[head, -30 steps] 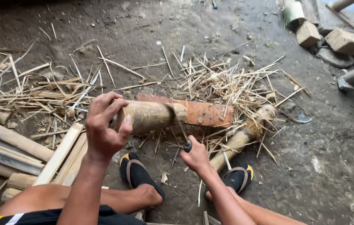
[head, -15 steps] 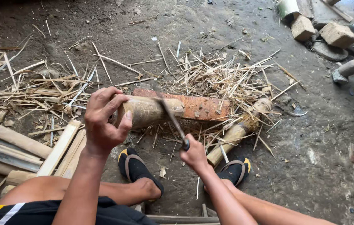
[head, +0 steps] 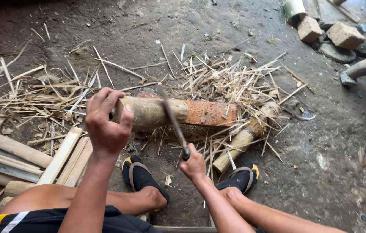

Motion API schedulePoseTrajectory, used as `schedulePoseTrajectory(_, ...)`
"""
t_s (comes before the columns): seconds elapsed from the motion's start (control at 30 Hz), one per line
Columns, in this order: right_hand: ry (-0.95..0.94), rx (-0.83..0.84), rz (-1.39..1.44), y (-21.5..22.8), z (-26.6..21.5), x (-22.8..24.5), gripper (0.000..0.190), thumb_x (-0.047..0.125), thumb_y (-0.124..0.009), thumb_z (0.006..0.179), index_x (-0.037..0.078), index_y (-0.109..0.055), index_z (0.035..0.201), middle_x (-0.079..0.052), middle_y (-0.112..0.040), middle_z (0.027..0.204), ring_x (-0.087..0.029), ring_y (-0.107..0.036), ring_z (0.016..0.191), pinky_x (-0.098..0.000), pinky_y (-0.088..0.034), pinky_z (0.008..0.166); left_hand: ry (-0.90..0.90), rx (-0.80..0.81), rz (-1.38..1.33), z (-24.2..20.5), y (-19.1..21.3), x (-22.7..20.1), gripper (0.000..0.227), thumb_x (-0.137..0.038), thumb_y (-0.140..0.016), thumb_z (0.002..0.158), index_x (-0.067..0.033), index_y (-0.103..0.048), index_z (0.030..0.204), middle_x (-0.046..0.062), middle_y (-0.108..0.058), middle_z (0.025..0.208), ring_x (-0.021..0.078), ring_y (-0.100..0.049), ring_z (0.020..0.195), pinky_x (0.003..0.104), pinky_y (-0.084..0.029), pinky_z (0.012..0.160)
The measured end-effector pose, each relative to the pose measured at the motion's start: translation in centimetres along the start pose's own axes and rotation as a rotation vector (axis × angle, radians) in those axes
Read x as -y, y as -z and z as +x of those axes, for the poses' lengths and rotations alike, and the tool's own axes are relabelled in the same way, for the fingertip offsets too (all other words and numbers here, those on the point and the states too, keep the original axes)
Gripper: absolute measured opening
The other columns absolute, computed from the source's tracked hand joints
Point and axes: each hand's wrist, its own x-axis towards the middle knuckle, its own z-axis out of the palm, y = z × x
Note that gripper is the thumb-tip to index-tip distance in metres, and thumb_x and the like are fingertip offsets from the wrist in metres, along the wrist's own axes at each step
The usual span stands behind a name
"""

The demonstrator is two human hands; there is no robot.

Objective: The person uses a machete to shape a cylindrical bamboo piece, repeatedly striking and rotating it to smooth the surface and hollow the interior. The person then uses a wooden mallet to split the bamboo piece into smaller sections.

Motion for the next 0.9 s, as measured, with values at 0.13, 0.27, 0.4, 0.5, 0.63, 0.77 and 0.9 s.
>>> schedulePoseTrajectory(0.13, -0.123, -0.051, -0.033, 0.3, 4.3, -4.6, 0.018, 0.015, -0.071, 0.076, 0.003, -0.064, 0.087, -0.018, -0.070, 0.075, -0.033, -0.068, 0.072, -0.0458, -0.053, 0.066, -0.090, -0.040, 0.039, -0.3, 0.8, -0.6, 0.034, -0.027, -0.059, 0.093, -0.0018, -0.070, 0.113, 0.016, -0.067, 0.120, 0.0335, -0.062, 0.114, 0.049, -0.053, 0.100)
schedulePoseTrajectory(0.27, -0.145, 0.029, 0.029, 0.5, 3.9, -9.7, 0.025, 0.018, -0.079, 0.071, 0.005, -0.064, 0.086, -0.012, -0.069, 0.069, -0.026, -0.069, 0.063, -0.0393, -0.055, 0.064, 0.122, -0.049, 0.104, 2.4, -1.5, -1.6, 0.029, -0.026, -0.063, 0.090, -0.0048, -0.071, 0.108, 0.013, -0.069, 0.108, 0.0285, -0.063, 0.098, 0.045, -0.053, 0.084)
schedulePoseTrajectory(0.4, -0.253, 0.144, 0.296, -1.0, 2.0, -9.8, 0.023, 0.012, -0.077, 0.072, 0.003, -0.059, 0.082, -0.008, -0.064, 0.064, -0.021, -0.064, 0.054, -0.0382, -0.052, 0.052, 0.248, -0.010, -0.002, 8.1, -5.8, -0.8, 0.026, -0.030, -0.066, 0.087, -0.0093, -0.070, 0.101, 0.007, -0.068, 0.097, 0.0237, -0.063, 0.090, 0.042, -0.056, 0.078)
schedulePoseTrajectory(0.5, -0.245, 0.115, 0.353, -1.4, 2.0, -7.6, 0.023, 0.010, -0.078, 0.074, 0.002, -0.058, 0.080, -0.007, -0.063, 0.062, -0.018, -0.062, 0.050, -0.0352, -0.052, 0.049, -0.029, -0.147, 0.172, 11.3, -10.4, -0.8, 0.029, -0.030, -0.071, 0.082, -0.0083, -0.073, 0.100, 0.011, -0.069, 0.099, 0.0280, -0.061, 0.093, 0.049, -0.051, 0.074)
schedulePoseTrajectory(0.63, -0.334, 0.148, 0.637, -0.7, 2.2, -4.5, 0.018, 0.008, -0.074, 0.078, 0.003, -0.056, 0.080, -0.007, -0.059, 0.059, -0.019, -0.057, 0.045, -0.0367, -0.049, 0.044, 0.066, 0.052, 0.273, 13.7, -16.6, -1.2, 0.025, -0.033, -0.068, 0.085, -0.0101, -0.072, 0.095, 0.010, -0.068, 0.104, 0.0274, -0.060, 0.093, 0.048, -0.050, 0.077)
schedulePoseTrajectory(0.77, -0.264, 0.131, 0.699, 0.7, 3.6, -0.6, 0.016, 0.008, -0.072, 0.081, 0.001, -0.057, 0.082, -0.009, -0.060, 0.059, -0.020, -0.058, 0.044, -0.0350, -0.049, 0.044, 0.015, 0.175, 0.167, 13.3, -21.1, 1.6, 0.051, -0.042, -0.077, 0.078, -0.0099, -0.072, 0.117, 0.015, -0.065, 0.123, 0.0359, -0.059, 0.106, 0.050, -0.046, 0.085)
schedulePoseTrajectory(0.9, -0.301, 0.130, 0.719, 2.7, 4.9, 2.1, 0.024, 0.011, -0.075, 0.081, 0.004, -0.055, 0.093, -0.005, -0.059, 0.066, -0.017, -0.058, 0.048, -0.0338, -0.050, 0.045, 0.113, 0.371, -0.033, 16.3, -23.7, 7.5, 0.053, -0.034, -0.075, 0.085, -0.0102, -0.068, 0.131, 0.014, -0.061, 0.139, 0.0324, -0.058, 0.125, 0.043, -0.045, 0.106)
